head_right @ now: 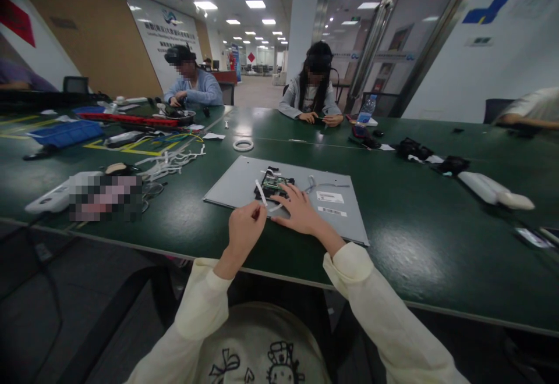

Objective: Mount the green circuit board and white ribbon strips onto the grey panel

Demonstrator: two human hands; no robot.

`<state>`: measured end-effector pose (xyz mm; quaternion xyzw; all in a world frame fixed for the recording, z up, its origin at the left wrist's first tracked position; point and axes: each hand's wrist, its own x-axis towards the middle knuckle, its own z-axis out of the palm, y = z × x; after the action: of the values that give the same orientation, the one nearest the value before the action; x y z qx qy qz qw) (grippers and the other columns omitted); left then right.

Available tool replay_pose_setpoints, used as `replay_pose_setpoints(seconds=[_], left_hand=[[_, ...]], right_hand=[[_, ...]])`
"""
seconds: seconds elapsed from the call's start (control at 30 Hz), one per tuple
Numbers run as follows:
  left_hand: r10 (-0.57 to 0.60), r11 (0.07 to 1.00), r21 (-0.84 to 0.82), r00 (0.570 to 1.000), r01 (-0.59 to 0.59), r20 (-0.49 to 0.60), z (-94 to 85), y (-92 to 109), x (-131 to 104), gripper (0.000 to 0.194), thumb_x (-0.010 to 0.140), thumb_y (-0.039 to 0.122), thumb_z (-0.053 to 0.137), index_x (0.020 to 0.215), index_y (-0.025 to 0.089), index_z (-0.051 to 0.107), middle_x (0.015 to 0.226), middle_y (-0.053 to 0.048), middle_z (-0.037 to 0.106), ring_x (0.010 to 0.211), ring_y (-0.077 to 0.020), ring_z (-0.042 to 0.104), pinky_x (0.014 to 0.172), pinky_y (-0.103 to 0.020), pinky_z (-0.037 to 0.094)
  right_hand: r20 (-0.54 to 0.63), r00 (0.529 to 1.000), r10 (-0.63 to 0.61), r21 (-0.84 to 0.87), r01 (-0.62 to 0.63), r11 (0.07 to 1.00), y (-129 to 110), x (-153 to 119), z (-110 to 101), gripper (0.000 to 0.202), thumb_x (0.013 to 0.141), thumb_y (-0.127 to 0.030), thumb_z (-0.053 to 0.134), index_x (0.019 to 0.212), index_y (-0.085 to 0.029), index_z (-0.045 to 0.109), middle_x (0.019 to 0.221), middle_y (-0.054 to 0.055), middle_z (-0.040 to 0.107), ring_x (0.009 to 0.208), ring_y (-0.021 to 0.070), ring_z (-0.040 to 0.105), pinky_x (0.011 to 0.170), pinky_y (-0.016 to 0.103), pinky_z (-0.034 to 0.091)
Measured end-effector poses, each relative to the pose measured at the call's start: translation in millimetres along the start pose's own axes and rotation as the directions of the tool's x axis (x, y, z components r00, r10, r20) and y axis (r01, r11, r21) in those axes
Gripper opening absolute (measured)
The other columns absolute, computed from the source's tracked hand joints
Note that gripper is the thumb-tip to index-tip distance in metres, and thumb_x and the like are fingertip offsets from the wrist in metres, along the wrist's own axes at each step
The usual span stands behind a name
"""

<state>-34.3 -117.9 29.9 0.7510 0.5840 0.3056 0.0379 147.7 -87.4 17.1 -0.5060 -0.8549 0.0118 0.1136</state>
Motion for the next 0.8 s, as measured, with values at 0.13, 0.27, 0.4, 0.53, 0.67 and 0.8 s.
replay_pose_setpoints(seconds=[0.13, 0.27, 0.4, 0.53, 0.67, 0.8], left_hand=[[0.021, 1.000, -0.007, 1.000, -0.021, -0.004, -0.6, -1.0, -1.2, 0.030, 0.089, 0.029, 0.037, 0.070, 0.019, 0.058, 0.068, -0.002, 0.064, 0.060, -0.0116, 0.056, 0.056, -0.023, 0.030], [0.055, 0.998, -0.034, 0.998, -0.054, 0.017, -1.9, -1.2, -1.6, 0.032, 0.089, 0.031, 0.036, 0.067, 0.018, 0.057, 0.067, -0.001, 0.063, 0.059, -0.0108, 0.055, 0.055, -0.022, 0.031], [0.073, 0.993, -0.096, 0.997, -0.070, 0.034, -2.1, -0.8, -2.1, 0.035, 0.091, 0.030, 0.035, 0.066, 0.017, 0.057, 0.062, 0.000, 0.060, 0.055, -0.0090, 0.052, 0.052, -0.020, 0.032], [0.096, 0.981, -0.174, 0.994, -0.085, 0.057, -1.2, -1.3, -2.8, 0.037, 0.091, 0.031, 0.034, 0.067, 0.016, 0.056, 0.061, 0.000, 0.058, 0.052, -0.0076, 0.051, 0.050, -0.019, 0.034], [0.106, 0.976, -0.198, 0.992, -0.090, 0.070, -0.5, -1.6, -3.0, 0.037, 0.091, 0.032, 0.035, 0.066, 0.015, 0.056, 0.061, 0.000, 0.058, 0.051, -0.0074, 0.050, 0.050, -0.019, 0.037], [0.115, 0.968, -0.235, 0.990, -0.092, 0.083, 0.0, -1.4, -4.3, 0.036, 0.092, 0.032, 0.036, 0.067, 0.015, 0.057, 0.058, 0.001, 0.057, 0.050, -0.0066, 0.050, 0.051, -0.018, 0.039]], right_hand=[[-0.052, 0.994, 0.100, -0.072, -0.103, 0.992, 7.3, 4.1, 5.0, 0.057, 0.085, -0.061, 0.040, 0.132, -0.029, 0.042, 0.147, 0.007, 0.011, 0.133, 0.0304, 0.008, 0.100, 0.056, 0.021], [-0.100, 0.965, 0.243, -0.175, -0.257, 0.950, 23.1, 8.1, 12.8, 0.053, 0.086, -0.059, 0.038, 0.129, -0.029, 0.045, 0.147, 0.007, 0.010, 0.132, 0.0331, 0.011, 0.096, 0.060, 0.025], [-0.151, 0.886, 0.439, -0.218, -0.462, 0.859, 46.0, 7.9, 15.9, 0.055, 0.086, -0.060, 0.035, 0.130, -0.029, 0.044, 0.146, 0.008, 0.011, 0.131, 0.0348, 0.012, 0.092, 0.063, 0.028], [-0.196, 0.771, 0.606, -0.185, -0.636, 0.749, 72.7, -1.5, 14.8, 0.057, 0.086, -0.061, 0.028, 0.131, -0.029, 0.043, 0.145, 0.009, 0.010, 0.130, 0.0362, 0.010, 0.088, 0.066, 0.027], [-0.265, 0.633, 0.727, -0.112, -0.769, 0.629, 102.9, -17.1, 16.9, 0.059, 0.085, -0.063, 0.025, 0.129, -0.029, 0.045, 0.145, 0.010, 0.009, 0.130, 0.0367, 0.006, 0.085, 0.064, 0.025], [-0.319, 0.488, 0.813, -0.038, -0.863, 0.503, 134.7, -34.0, 21.5, 0.062, 0.084, -0.064, 0.022, 0.129, -0.028, 0.046, 0.144, 0.013, 0.011, 0.129, 0.0372, 0.004, 0.082, 0.064, 0.021]])
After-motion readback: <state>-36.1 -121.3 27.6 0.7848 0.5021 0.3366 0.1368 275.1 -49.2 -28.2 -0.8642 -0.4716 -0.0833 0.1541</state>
